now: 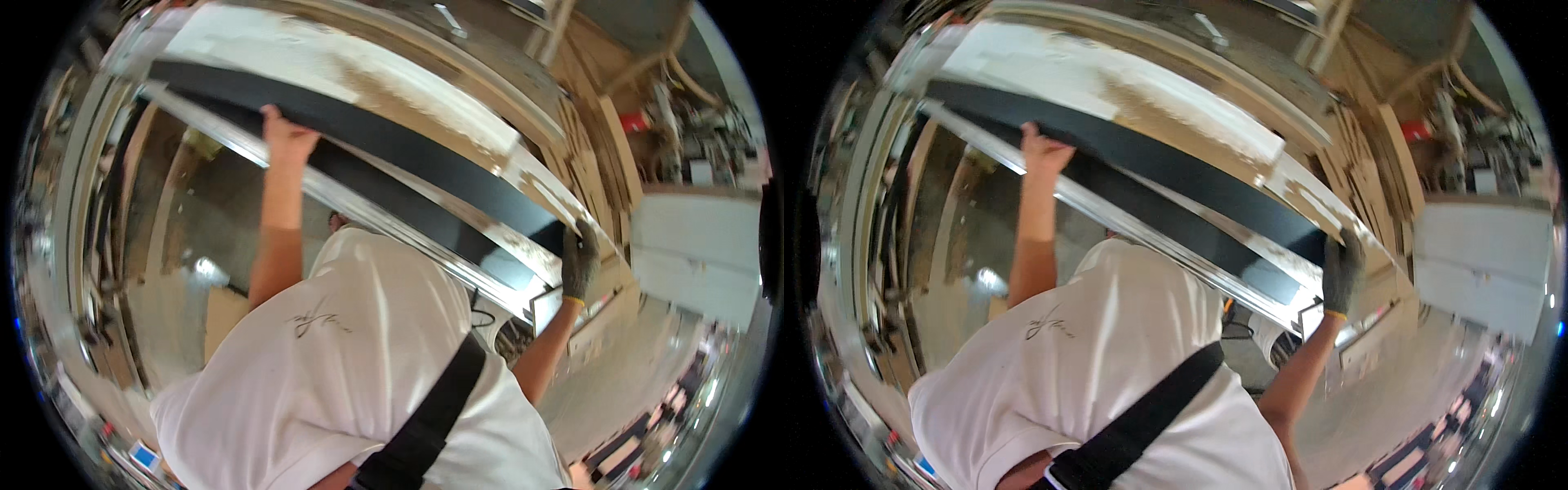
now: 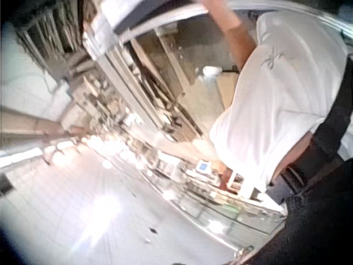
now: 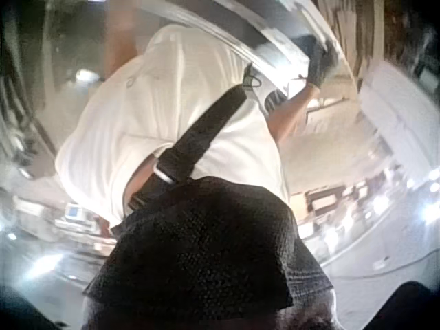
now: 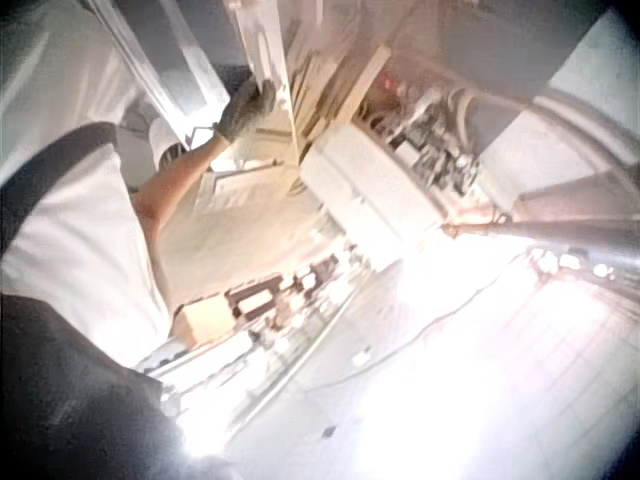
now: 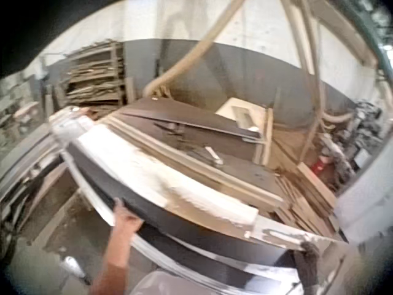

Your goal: The person slides a length of dark-finished wood across a large table-mounted machine while using their gloved hand to apply adhesive to a groove in the wood.

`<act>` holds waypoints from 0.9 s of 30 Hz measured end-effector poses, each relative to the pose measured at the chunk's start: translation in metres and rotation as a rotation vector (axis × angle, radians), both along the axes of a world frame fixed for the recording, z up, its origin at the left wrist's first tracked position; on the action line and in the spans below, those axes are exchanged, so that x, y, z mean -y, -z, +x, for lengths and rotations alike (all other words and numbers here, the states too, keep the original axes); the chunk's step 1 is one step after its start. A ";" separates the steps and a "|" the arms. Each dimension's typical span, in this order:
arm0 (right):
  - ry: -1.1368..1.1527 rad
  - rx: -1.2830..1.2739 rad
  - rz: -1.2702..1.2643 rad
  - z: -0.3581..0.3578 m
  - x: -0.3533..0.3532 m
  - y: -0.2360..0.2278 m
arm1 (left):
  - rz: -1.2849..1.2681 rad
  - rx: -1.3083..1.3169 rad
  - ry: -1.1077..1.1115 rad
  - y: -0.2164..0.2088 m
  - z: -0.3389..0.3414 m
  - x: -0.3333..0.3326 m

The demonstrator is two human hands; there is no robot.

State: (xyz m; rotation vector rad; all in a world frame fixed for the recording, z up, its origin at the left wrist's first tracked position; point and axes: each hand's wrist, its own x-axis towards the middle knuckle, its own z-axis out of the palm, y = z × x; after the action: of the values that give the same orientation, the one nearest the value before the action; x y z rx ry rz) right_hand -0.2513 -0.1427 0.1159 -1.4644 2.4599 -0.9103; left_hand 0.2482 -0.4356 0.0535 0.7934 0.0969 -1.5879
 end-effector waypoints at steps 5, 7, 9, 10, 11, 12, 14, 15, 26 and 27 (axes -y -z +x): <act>0.131 0.251 -0.278 -0.022 -0.012 -0.006 | 0.118 0.096 -0.071 0.031 0.023 0.008; 0.188 0.217 -0.281 -0.027 -0.020 -0.012 | 0.162 0.126 -0.017 0.032 0.026 0.007; 0.296 0.456 -0.359 -0.025 -0.020 -0.016 | 0.185 0.093 -0.069 0.032 0.031 0.010; 0.321 0.506 -0.392 -0.030 -0.027 -0.012 | 0.255 0.178 -0.028 0.034 0.027 0.012; 0.329 0.513 -0.395 -0.030 -0.029 -0.009 | 0.251 0.187 -0.023 0.033 0.025 0.014; 0.344 0.556 -0.434 -0.030 -0.031 -0.007 | 0.219 0.103 -0.011 0.034 0.021 0.014; 0.358 0.574 -0.443 -0.028 -0.031 -0.008 | 0.136 -0.012 -0.009 0.032 0.016 0.013; 0.302 0.421 -0.356 -0.023 -0.023 -0.011 | 0.164 0.101 0.016 0.028 0.017 0.012; -0.373 -0.110 0.396 0.049 0.001 -0.028 | -0.408 -0.632 0.283 0.057 -0.012 0.018; -0.338 0.087 0.411 0.055 0.002 -0.023 | -0.458 -0.646 0.279 0.053 -0.022 0.014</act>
State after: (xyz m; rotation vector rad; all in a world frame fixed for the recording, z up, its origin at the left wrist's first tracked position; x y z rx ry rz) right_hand -0.1965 -0.1445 0.1387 -1.5738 2.0816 -0.3677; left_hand 0.2263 -0.4498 0.0002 -0.0839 0.0835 -1.9846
